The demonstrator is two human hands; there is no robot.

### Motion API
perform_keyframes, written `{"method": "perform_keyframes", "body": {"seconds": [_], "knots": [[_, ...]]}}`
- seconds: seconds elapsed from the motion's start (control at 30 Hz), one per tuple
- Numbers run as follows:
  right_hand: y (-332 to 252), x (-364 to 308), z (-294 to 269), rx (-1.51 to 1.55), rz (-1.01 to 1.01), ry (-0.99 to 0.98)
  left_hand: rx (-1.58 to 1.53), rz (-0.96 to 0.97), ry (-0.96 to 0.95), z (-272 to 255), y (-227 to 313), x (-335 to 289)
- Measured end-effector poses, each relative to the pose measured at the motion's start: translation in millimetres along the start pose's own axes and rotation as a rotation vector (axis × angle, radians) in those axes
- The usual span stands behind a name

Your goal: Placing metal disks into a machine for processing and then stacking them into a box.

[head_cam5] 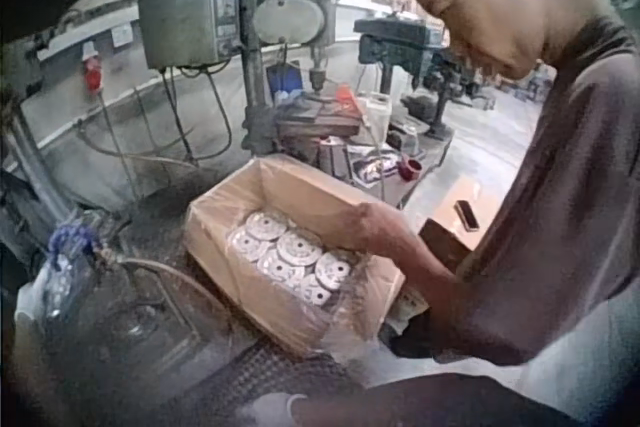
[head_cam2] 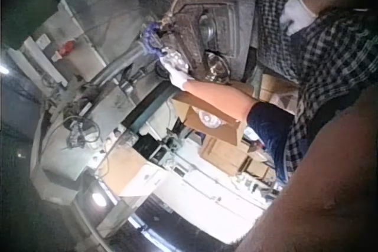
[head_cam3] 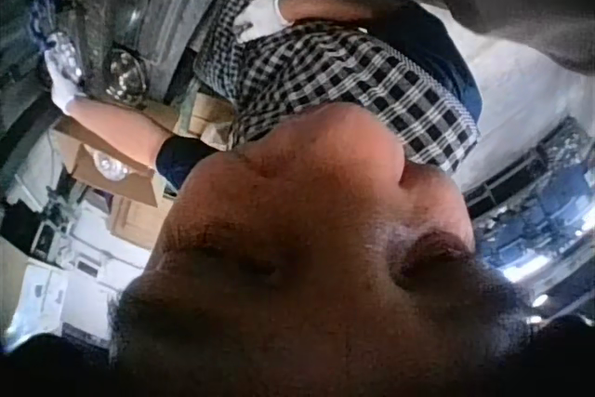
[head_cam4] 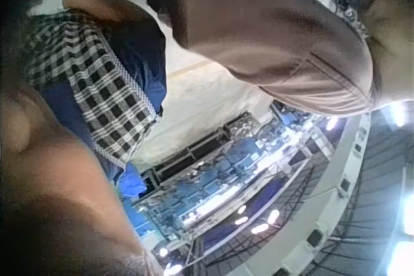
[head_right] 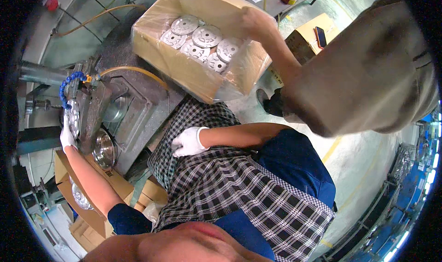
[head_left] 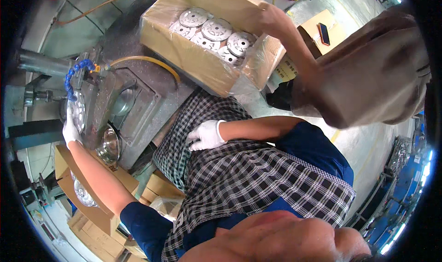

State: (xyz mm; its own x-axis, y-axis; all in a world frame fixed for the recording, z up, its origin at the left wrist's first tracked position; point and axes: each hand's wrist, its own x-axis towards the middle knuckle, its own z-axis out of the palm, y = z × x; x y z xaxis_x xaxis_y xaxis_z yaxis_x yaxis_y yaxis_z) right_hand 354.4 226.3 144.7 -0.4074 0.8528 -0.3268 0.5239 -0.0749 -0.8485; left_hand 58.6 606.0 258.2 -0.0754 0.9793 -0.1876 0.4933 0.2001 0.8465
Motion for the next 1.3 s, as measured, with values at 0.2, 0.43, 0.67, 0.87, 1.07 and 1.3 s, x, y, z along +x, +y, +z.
{"method": "perform_keyframes", "body": {"seconds": [0.2,0.43,0.67,0.87,1.07,1.3], "knots": [[3,13,13,-0.014,0.005,-0.004,0.090,0.007,0.009,0,-1,-3],[3,16,15,-0.034,-0.007,-0.021,0.055,0.033,0.010,-7,-10,4],[5,18,16,-0.037,-0.003,-0.013,0.040,0.046,0.029,-2,-5,-2],[8,21,18,-0.039,0.000,-0.015,0.030,0.041,0.029,-4,-9,2],[6,21,16,-0.037,0.020,-0.034,0.038,0.046,0.020,-4,-9,5],[2,17,11,-0.025,0.030,-0.066,0.109,0.067,0.058,-7,-13,8]]}}
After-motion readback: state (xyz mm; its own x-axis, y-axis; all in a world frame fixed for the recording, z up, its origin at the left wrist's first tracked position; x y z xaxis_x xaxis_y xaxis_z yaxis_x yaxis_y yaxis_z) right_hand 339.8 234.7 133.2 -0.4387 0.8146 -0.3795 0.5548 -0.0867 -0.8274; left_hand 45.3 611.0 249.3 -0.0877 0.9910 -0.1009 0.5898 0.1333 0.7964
